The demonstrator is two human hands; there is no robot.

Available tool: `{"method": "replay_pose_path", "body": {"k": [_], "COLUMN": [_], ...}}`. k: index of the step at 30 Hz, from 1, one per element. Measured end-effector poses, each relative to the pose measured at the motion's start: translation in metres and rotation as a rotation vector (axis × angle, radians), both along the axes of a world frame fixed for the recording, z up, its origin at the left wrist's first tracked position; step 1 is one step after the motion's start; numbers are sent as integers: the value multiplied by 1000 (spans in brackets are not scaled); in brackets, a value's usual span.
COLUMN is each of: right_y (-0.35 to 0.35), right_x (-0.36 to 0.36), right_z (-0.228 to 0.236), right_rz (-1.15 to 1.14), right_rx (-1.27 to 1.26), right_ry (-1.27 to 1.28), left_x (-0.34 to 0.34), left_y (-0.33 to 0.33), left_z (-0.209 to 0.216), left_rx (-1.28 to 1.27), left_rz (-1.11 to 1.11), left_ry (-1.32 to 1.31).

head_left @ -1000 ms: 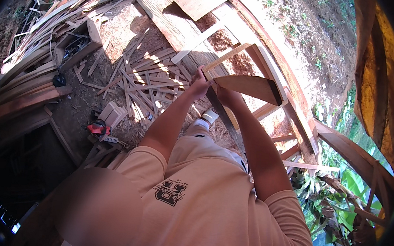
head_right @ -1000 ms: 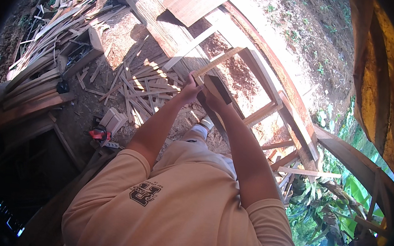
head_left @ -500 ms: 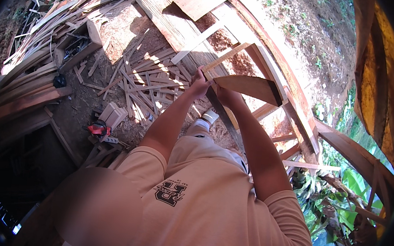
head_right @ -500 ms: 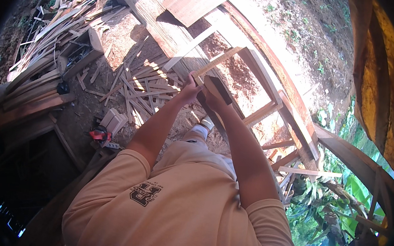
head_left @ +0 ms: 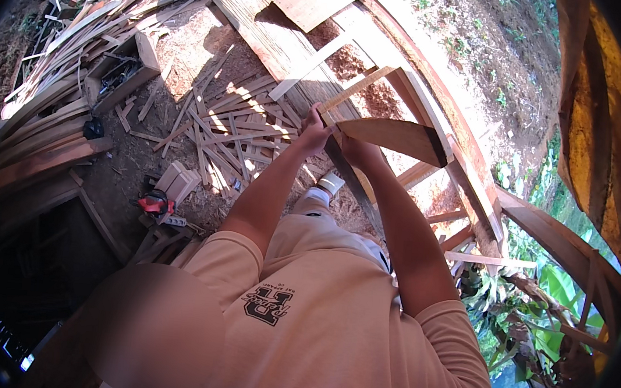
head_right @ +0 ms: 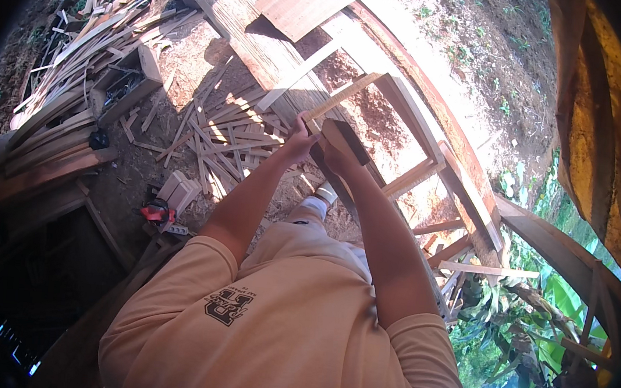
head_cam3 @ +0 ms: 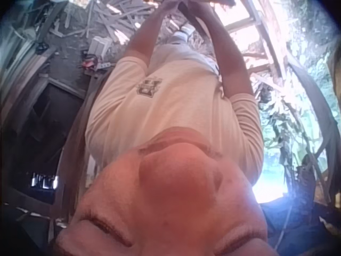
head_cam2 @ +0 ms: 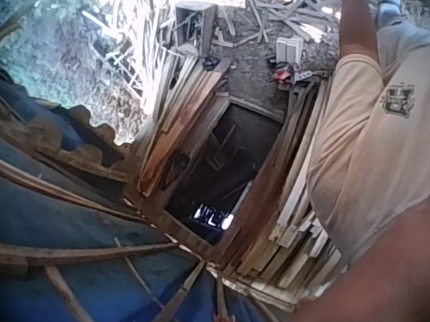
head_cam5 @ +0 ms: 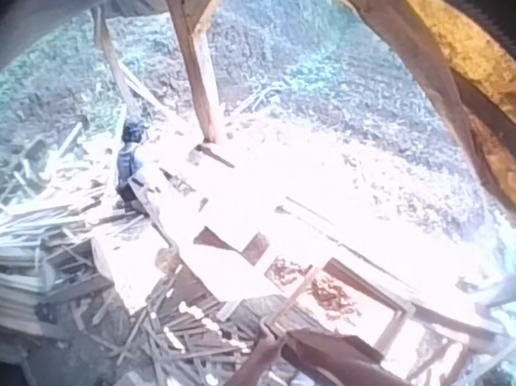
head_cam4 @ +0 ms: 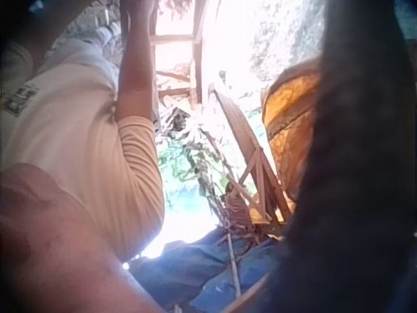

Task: The person uses a hand saw to cut a wooden plank resting on a wooden frame. They position the plank, saw through it, and then inspect the cut piece.

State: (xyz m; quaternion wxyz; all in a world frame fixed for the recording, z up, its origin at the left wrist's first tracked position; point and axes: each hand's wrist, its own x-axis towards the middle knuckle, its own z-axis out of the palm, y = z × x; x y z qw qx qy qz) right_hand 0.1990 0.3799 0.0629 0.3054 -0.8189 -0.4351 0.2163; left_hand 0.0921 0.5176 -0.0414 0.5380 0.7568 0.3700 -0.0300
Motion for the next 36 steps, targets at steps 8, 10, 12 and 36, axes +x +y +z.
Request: {"method": "replay_pose_path", "body": {"k": [8,10,12,36], "right_y": [1,1,1,1], "right_x": [0,-2,-1,3], "right_z": [4,1,-2,-1], "right_rz": [-17,-31,-24,22], "right_rx": [-65,-47,-48,-71], "right_ry": [13,29,30,-16], "left_x": [0,0,0,-5], "left_y": [2,2,2,5], "left_z": [17,17,15,-7], "left_rx": [-36,-32,-37,-8], "left_rz": [-6,-7,-1,10], "left_ry": [29,17,5,-54]}}
